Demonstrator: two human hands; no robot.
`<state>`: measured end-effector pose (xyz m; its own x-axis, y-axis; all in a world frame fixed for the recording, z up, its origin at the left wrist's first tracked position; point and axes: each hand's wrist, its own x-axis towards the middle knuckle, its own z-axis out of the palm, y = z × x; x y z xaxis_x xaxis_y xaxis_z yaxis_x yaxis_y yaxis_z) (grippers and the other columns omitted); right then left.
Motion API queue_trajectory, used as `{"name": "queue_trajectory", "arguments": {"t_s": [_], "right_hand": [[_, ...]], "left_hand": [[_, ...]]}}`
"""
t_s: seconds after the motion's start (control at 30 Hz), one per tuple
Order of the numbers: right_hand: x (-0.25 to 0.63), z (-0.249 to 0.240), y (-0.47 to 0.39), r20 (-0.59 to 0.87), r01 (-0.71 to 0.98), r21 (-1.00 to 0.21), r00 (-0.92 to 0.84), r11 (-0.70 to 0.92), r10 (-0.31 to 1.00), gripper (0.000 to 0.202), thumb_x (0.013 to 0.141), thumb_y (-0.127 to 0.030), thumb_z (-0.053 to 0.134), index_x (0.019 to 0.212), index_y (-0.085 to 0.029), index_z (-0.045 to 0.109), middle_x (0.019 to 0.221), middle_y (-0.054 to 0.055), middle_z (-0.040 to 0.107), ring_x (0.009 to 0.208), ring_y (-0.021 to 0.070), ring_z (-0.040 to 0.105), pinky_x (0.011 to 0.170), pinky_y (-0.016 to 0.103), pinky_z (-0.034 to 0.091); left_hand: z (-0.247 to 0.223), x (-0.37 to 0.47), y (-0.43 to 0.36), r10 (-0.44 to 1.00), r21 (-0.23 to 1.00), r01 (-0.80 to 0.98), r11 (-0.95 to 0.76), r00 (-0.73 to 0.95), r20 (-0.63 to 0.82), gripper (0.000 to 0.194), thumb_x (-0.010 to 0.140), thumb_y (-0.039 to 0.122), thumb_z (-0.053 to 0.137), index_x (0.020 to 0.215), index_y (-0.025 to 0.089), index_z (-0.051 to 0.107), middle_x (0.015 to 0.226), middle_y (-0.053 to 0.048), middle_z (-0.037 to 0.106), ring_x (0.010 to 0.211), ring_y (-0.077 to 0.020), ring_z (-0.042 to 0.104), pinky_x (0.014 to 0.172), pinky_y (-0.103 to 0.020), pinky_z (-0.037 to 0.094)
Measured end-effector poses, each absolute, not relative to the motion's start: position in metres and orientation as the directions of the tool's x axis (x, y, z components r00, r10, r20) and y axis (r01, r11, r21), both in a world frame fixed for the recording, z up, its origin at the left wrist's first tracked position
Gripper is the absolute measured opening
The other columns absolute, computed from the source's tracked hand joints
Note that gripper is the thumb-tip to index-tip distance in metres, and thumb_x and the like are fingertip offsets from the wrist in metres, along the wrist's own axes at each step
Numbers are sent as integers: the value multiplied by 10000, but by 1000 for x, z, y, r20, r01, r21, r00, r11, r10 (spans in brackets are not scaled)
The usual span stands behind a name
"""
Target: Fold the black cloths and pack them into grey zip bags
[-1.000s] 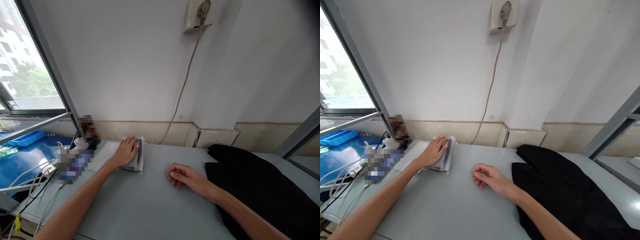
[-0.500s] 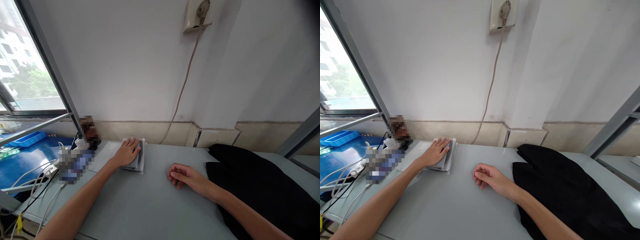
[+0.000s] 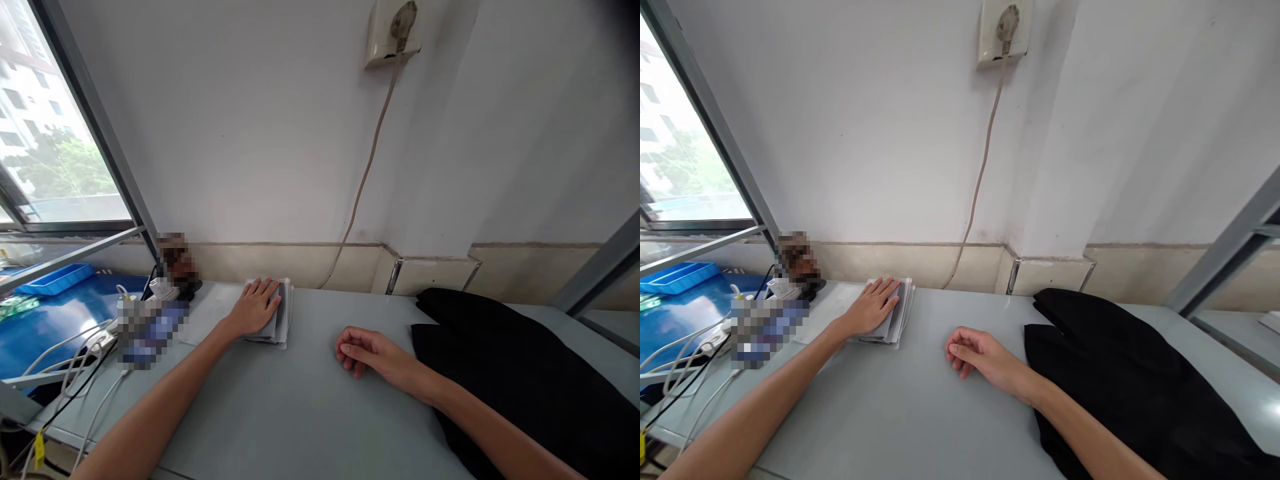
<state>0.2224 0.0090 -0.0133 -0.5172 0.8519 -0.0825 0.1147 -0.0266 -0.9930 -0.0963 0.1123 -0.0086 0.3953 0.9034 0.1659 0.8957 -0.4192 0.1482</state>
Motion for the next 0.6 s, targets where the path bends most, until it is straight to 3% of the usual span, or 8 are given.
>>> {"name": "queue_trajectory", "arguments": {"t_s": [0.3,0.6], "right_hand": [[222,-14,8,-80,114,-993,-517,-24,852,381,934,-570,695,935,-190,674,932,42,678,827,172,624,726,317,524],[222,-12,8,-84,117,-993,-515,-28,853,403,914,-590,707,936,-189,677,930,40,673,825,172,625,719,312,522]], "left_hand": [[-10,-95,111,897,92,903,-420,397,192,640,1089,579,199,1643,279,308,1716,-42,270,1589,-337,207,1283,-563,184],[-9,-94,110,902,110,903,-415,393,181,646,1087,586,203,1647,280,300,1724,-32,234,1594,-336,188,1286,-560,173]]}}
